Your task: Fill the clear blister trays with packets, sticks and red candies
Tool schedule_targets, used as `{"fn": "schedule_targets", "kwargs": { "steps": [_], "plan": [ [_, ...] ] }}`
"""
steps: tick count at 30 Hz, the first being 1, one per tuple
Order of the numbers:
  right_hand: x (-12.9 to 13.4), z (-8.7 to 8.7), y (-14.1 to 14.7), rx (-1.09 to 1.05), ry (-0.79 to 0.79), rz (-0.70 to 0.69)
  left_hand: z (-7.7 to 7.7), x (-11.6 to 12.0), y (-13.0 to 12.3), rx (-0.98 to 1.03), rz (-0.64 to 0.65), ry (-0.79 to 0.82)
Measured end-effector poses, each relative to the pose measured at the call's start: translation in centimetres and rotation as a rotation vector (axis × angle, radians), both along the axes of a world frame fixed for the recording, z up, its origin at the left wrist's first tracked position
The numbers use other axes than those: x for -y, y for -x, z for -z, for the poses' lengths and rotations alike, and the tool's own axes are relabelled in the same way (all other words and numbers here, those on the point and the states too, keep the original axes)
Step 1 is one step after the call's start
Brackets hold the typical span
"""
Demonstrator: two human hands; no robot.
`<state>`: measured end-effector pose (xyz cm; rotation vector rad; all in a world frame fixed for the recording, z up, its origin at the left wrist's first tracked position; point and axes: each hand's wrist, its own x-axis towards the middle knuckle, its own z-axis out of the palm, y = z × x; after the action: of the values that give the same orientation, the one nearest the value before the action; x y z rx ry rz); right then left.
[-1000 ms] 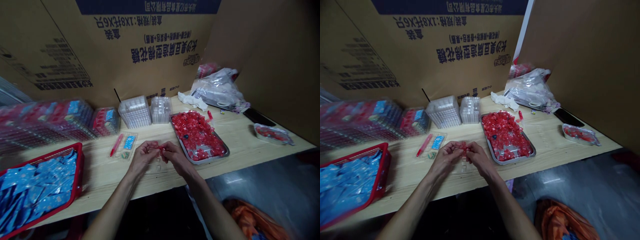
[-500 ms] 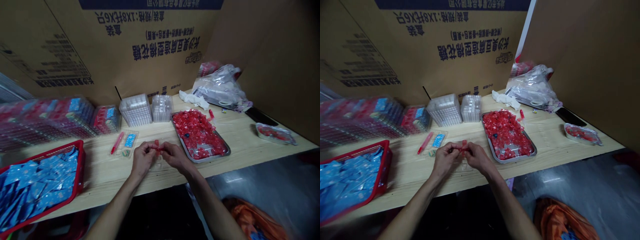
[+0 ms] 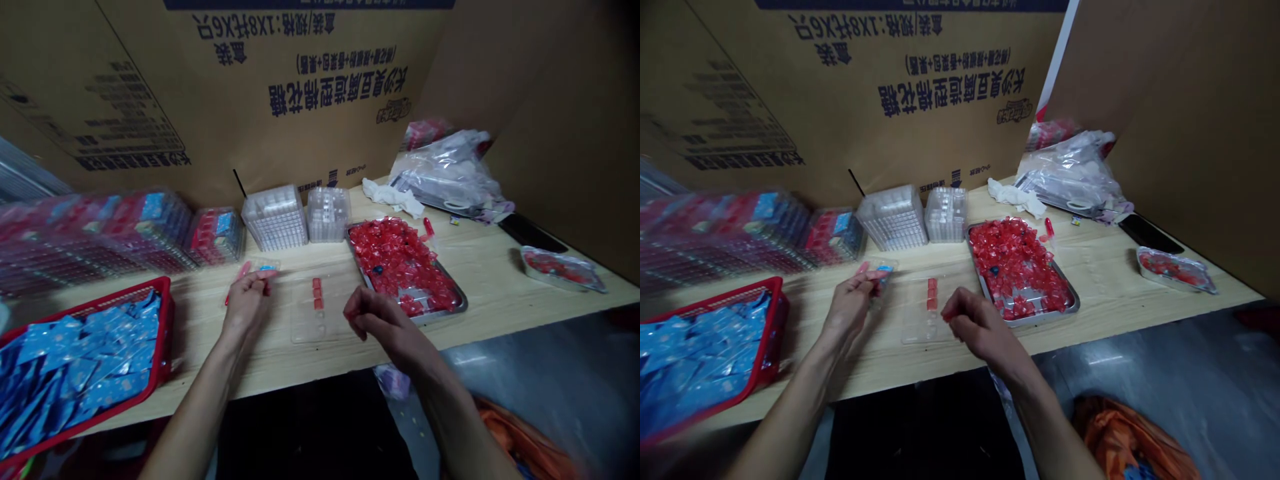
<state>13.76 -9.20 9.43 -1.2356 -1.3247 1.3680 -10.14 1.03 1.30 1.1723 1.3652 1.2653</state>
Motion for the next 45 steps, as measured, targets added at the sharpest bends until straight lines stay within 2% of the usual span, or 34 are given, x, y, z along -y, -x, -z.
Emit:
{"fn": "schedule_targets", "kwargs": {
  "steps": [3,5,7,10,14,18,21,24,27,31,34,37,40,42,45],
  "plan": [
    [-1.0,2.2,0.0,0.064,-0.011,0.042,-1.1,1.3,-0.3,0.183,0.239,0.161],
    [-1.8,3.9,0.6,0.081,0.014,0.074,-1.4,2.4,-1.2,0.201,0.312,0.155],
    [-2.4,5.4,1.2,0.081,0.055,0.135,-1.1,3.3,-1.8,0.13,0.335,0.114],
    [-3.0,6.6,1.5,0.039,0.106,0.188,0.0,4.1,-2.2,-0.073,0.4,0.021],
    [-3.4,7.2,1.4,0.026,0.101,0.198,0.7,4.6,-2.6,-0.302,0.521,-0.22],
    [-3.5,7.6,1.3,0.049,0.093,0.194,0.6,4.8,-3.4,-0.453,0.52,-0.328],
    [-3.5,7.6,1.5,0.074,0.088,0.209,0.8,4.7,-3.9,-0.485,0.579,-0.339],
    [-3.5,7.6,1.7,0.073,0.079,0.197,1.3,4.5,-4.4,-0.469,0.632,-0.449],
    [-3.5,7.6,1.9,0.07,0.072,0.183,1.9,4.5,-4.9,-0.483,0.652,-0.55],
    [-3.6,7.7,1.6,0.036,0.088,0.178,2.4,5.0,-4.8,-0.512,0.654,-0.574],
    [-3.3,7.6,1.3,0.061,0.058,0.153,2.0,5.8,-4.6,-0.417,0.553,-0.508],
    [-2.6,7.0,1.7,0.217,-0.106,0.115,0.9,6.6,-4.9,-0.175,0.359,-0.24],
    [-2.0,6.4,2.9,0.356,-0.31,0.077,-0.5,7.0,-5.8,0.122,0.332,0.054],
    [-1.7,6.2,3.6,0.393,-0.39,0.073,-1.2,6.9,-6.3,0.258,0.321,0.117],
    [-1.8,6.3,3.9,0.322,-0.394,0.047,-1.9,6.8,-6.5,0.404,0.262,0.169]
  ]
}}
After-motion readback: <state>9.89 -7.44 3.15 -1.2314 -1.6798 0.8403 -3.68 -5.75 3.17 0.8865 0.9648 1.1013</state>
